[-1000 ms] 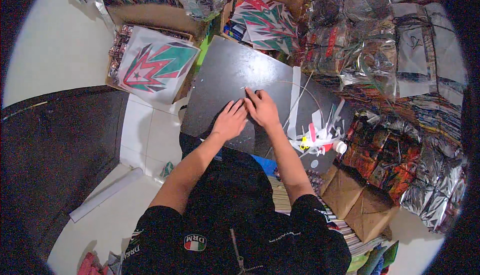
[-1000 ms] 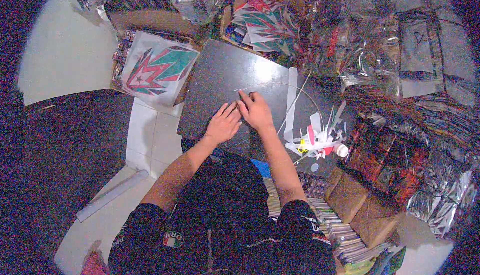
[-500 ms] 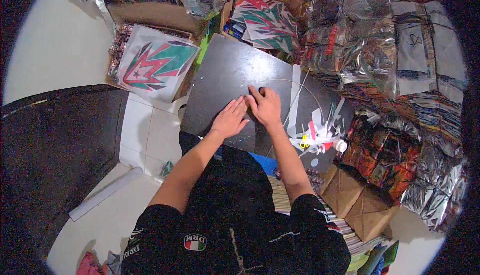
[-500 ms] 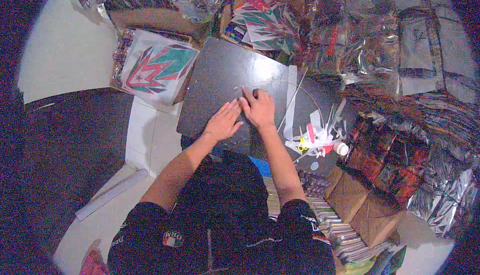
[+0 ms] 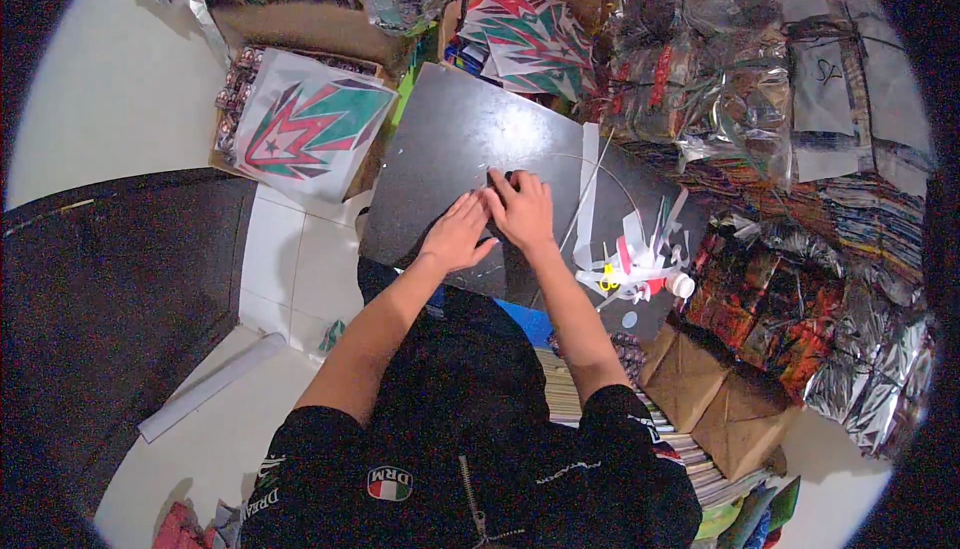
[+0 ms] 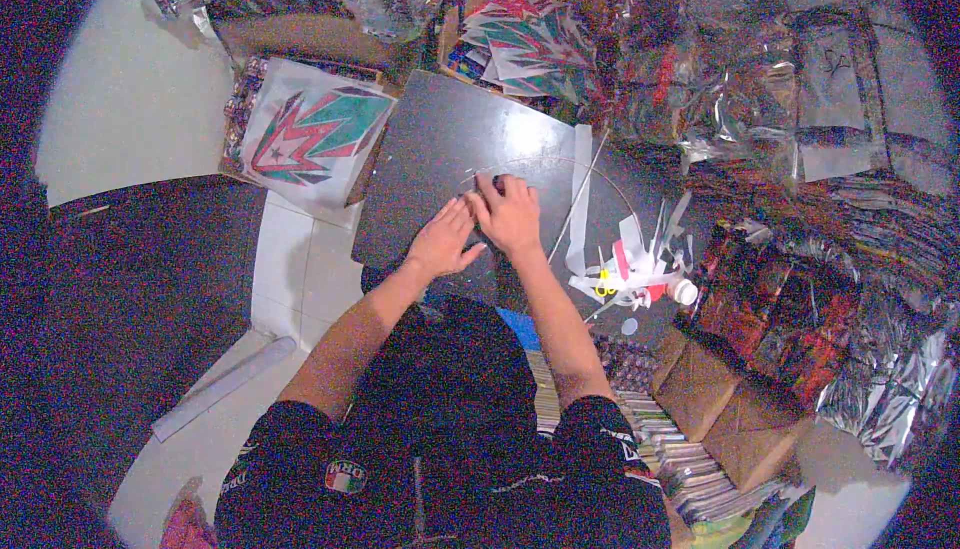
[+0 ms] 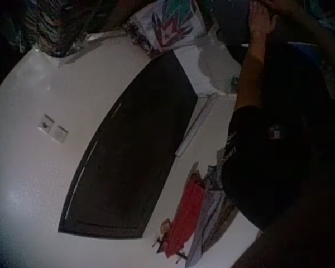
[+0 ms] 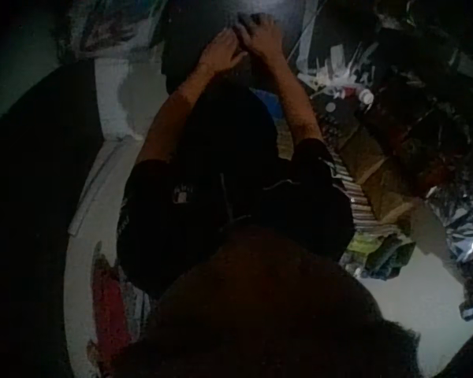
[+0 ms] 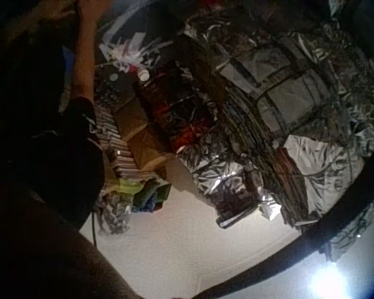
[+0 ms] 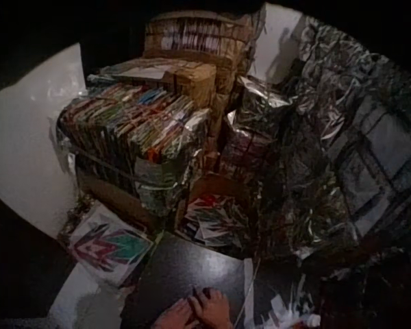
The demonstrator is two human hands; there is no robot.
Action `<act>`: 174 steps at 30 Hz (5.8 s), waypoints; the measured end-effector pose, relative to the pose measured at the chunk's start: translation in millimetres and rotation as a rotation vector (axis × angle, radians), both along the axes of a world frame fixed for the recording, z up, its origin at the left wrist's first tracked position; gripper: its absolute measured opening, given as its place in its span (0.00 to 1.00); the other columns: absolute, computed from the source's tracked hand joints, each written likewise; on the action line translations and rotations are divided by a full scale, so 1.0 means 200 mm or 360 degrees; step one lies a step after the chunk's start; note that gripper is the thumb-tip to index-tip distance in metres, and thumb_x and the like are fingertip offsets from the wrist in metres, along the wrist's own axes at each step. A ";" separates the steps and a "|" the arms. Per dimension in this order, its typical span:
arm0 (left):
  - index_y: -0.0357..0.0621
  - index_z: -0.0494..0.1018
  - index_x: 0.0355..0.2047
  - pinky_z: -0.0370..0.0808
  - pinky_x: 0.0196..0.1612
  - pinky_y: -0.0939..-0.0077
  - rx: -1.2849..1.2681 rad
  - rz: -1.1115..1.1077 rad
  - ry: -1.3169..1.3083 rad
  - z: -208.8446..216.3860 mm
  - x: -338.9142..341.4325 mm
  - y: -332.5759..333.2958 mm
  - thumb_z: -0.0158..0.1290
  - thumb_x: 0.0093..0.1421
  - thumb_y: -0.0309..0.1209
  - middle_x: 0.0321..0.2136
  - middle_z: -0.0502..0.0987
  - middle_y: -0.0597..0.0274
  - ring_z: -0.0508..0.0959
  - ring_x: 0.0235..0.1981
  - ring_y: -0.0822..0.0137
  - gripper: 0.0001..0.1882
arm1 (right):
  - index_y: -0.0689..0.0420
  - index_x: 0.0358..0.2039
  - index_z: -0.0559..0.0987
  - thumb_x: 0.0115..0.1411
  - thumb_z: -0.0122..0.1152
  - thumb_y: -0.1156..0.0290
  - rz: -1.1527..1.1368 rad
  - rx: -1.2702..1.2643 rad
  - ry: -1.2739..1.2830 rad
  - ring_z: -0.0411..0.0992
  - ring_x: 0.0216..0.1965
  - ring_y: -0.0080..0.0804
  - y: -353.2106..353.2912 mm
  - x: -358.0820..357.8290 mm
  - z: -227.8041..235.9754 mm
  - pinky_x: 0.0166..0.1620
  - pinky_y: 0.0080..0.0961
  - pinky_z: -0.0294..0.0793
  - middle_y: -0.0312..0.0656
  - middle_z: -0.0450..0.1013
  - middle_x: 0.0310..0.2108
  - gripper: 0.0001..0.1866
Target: The person handles a folded kite with a green and pink design, then picks up a thin wooden stick. They bend the stick into a circular shape and place it on a dark work surface. The person continues to manipulate the stick, adjusting its curvature, and briefly handles a small white piece of material before returning to the stick.
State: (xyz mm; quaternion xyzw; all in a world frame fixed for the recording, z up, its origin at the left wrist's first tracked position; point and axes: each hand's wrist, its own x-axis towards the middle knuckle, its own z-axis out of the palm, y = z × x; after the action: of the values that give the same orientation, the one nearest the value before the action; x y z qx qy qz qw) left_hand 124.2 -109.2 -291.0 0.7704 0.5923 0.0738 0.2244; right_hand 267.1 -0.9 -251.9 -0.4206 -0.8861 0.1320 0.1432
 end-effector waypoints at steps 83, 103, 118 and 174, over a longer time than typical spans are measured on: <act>0.34 0.55 0.71 0.51 0.76 0.57 0.0201 0.0049 -0.0067 0.06 0.26 0.07 0.50 0.68 0.51 0.72 0.57 0.47 0.53 0.75 0.52 0.41 | 0.71 0.47 0.82 0.61 0.64 0.43 -0.1931 -0.0233 -0.0186 0.80 0.47 0.59 -0.06 2.24 0.00 0.51 0.46 0.76 0.66 0.80 0.42 0.36; 0.33 0.54 0.71 0.49 0.76 0.57 0.0174 0.0022 -0.0043 0.04 0.20 0.07 0.48 0.69 0.52 0.72 0.56 0.45 0.52 0.75 0.51 0.42 | 0.50 0.61 0.77 0.61 0.60 0.72 -0.0319 -0.0385 0.0407 0.74 0.50 0.49 -0.07 0.62 0.18 0.56 0.42 0.73 0.49 0.76 0.47 0.26; 0.27 0.63 0.65 0.49 0.76 0.52 0.0123 0.0037 -0.0135 -0.05 0.07 0.04 0.51 0.65 0.52 0.67 0.62 0.36 0.56 0.73 0.45 0.41 | 0.41 0.60 0.78 0.63 0.58 0.60 0.0084 -0.0289 0.0048 0.75 0.39 0.43 0.01 0.09 -0.06 0.42 0.43 0.77 0.45 0.73 0.37 0.23; 0.40 0.76 0.58 0.67 0.67 0.57 0.0494 0.0737 -0.0955 0.34 0.09 0.02 0.54 0.68 0.30 0.58 0.77 0.47 0.76 0.62 0.52 0.19 | 0.64 0.65 0.67 0.57 0.72 0.63 -0.1288 -0.0111 0.0239 0.74 0.50 0.57 -0.18 0.59 0.01 0.55 0.46 0.73 0.56 0.76 0.46 0.39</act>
State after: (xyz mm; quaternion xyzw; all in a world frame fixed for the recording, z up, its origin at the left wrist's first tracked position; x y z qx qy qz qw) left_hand 142.4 -104.2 -222.2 0.5857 0.6401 0.4323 0.2458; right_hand 385.9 -37.1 -250.3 -0.7288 -0.6313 0.1254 0.2335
